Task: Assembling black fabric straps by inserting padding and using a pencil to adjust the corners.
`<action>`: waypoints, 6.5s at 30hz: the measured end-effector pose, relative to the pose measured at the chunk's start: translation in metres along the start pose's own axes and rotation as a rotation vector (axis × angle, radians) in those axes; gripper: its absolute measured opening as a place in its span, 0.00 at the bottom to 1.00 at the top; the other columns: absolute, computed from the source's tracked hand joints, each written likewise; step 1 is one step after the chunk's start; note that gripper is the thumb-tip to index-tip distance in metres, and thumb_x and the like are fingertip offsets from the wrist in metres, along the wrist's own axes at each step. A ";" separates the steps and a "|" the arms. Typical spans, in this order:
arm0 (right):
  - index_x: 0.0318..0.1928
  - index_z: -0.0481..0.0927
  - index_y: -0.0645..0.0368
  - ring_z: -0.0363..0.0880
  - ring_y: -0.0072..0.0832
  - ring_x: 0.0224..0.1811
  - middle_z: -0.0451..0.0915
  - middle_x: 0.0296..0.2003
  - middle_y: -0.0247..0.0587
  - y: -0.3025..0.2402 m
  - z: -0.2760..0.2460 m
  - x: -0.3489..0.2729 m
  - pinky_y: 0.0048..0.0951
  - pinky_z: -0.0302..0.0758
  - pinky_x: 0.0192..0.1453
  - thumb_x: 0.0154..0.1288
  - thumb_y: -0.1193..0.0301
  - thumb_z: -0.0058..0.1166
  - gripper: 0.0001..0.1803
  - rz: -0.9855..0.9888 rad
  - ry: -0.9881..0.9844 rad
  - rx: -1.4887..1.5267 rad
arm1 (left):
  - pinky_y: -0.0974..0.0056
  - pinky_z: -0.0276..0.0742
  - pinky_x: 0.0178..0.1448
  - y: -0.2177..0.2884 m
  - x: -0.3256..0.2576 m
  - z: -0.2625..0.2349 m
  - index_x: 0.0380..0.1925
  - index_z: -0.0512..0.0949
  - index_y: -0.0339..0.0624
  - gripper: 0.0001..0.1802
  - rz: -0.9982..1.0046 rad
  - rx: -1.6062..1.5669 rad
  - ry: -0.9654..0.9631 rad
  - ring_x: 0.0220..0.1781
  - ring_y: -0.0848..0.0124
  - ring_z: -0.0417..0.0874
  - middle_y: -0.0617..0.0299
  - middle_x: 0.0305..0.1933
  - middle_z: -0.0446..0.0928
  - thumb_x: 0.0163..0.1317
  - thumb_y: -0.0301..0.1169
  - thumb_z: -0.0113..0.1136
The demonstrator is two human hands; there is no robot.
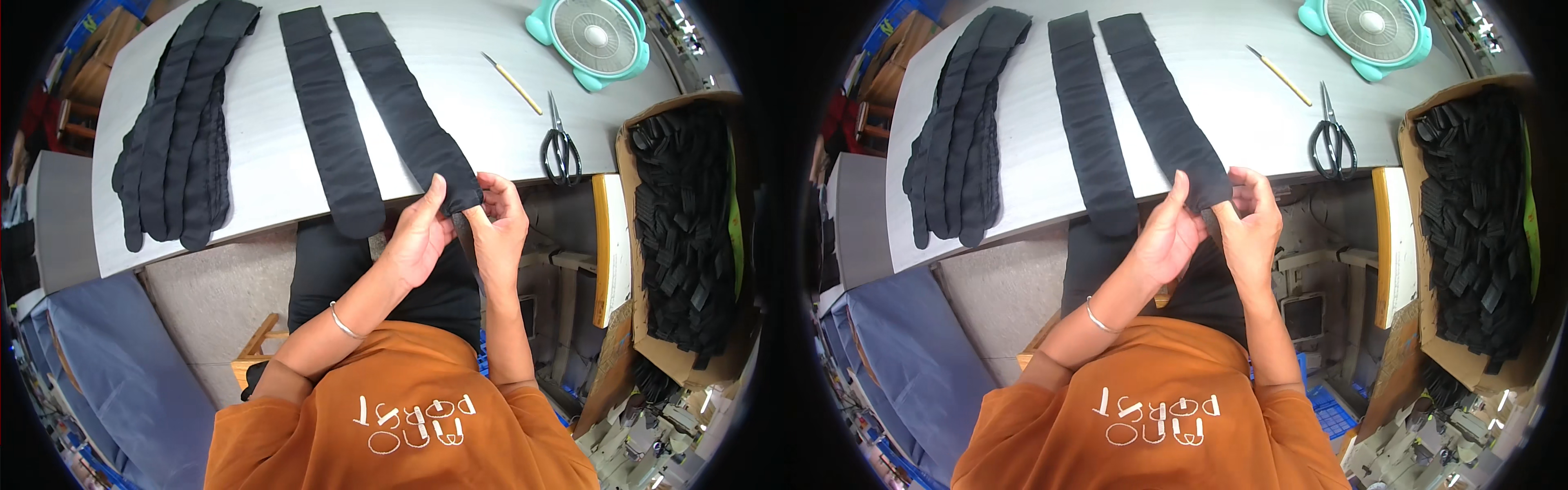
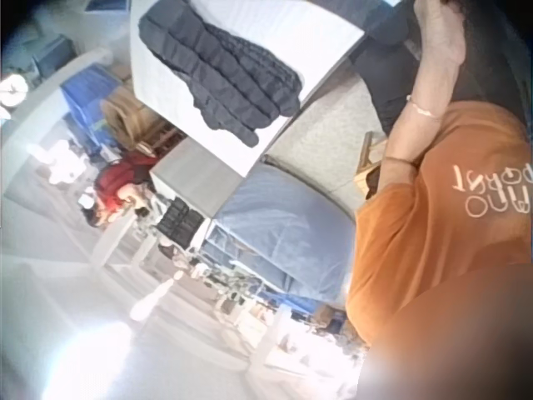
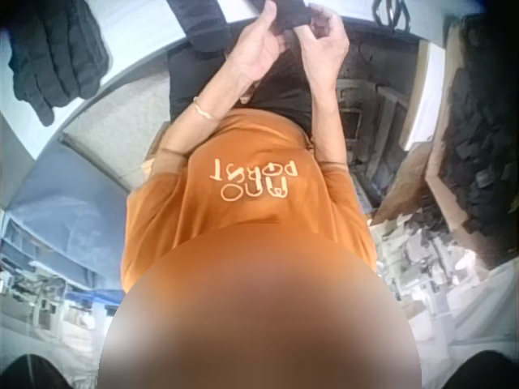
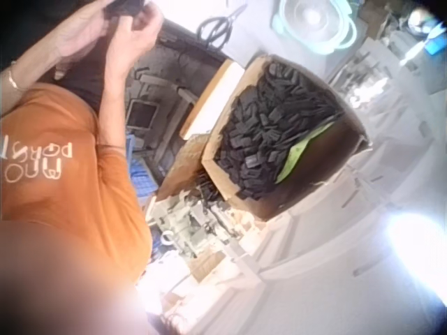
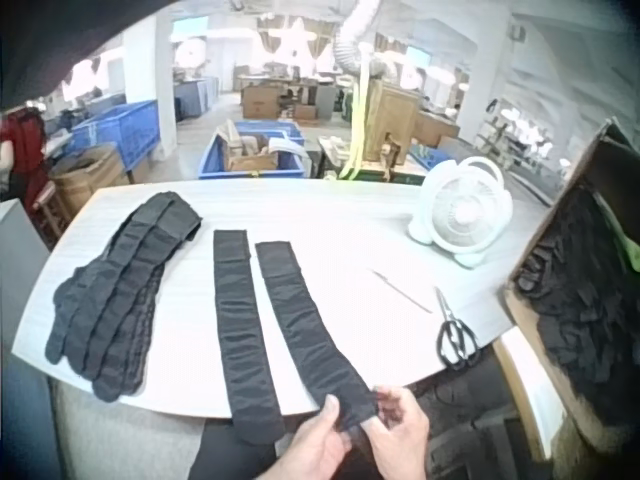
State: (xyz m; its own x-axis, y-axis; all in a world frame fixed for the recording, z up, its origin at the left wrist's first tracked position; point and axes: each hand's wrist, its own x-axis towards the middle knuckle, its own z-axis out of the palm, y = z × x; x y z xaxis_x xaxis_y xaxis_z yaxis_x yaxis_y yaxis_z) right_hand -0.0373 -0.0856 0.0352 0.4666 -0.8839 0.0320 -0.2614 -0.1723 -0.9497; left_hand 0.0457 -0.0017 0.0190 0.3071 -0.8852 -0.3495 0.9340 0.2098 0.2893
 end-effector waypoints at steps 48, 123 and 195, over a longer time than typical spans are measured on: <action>0.61 0.72 0.52 0.81 0.57 0.40 0.78 0.41 0.59 -0.037 0.026 -0.034 0.51 0.78 0.39 0.62 0.72 0.57 0.25 -0.272 -0.430 -0.892 | 0.60 0.80 0.52 0.042 0.000 -0.003 0.44 0.78 0.35 0.20 0.009 0.041 0.101 0.41 0.67 0.80 0.58 0.38 0.79 0.67 0.43 0.65; 0.64 0.69 0.54 0.81 0.56 0.43 0.78 0.46 0.58 -0.030 0.017 -0.049 0.51 0.78 0.40 0.64 0.72 0.56 0.27 -0.220 -0.301 -1.062 | 0.63 0.80 0.48 -0.001 0.006 -0.005 0.39 0.79 0.34 0.21 0.095 0.171 0.061 0.39 0.70 0.82 0.58 0.37 0.81 0.67 0.45 0.64; 0.63 0.70 0.54 0.81 0.54 0.40 0.73 0.46 0.58 -0.019 -0.017 -0.085 0.47 0.80 0.37 0.55 0.79 0.58 0.32 -0.293 -0.215 -1.020 | 0.61 0.80 0.54 -0.024 -0.034 0.019 0.41 0.79 0.34 0.18 0.144 0.331 0.046 0.44 0.66 0.84 0.53 0.43 0.83 0.69 0.41 0.63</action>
State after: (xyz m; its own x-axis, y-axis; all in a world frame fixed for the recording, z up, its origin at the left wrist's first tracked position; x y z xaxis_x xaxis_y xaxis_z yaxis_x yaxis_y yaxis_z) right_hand -0.0865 -0.0143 0.0561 0.7380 -0.6715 0.0662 -0.6487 -0.7331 -0.2042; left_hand 0.0091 0.0156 0.0413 0.4464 -0.8349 -0.3220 0.7730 0.1786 0.6087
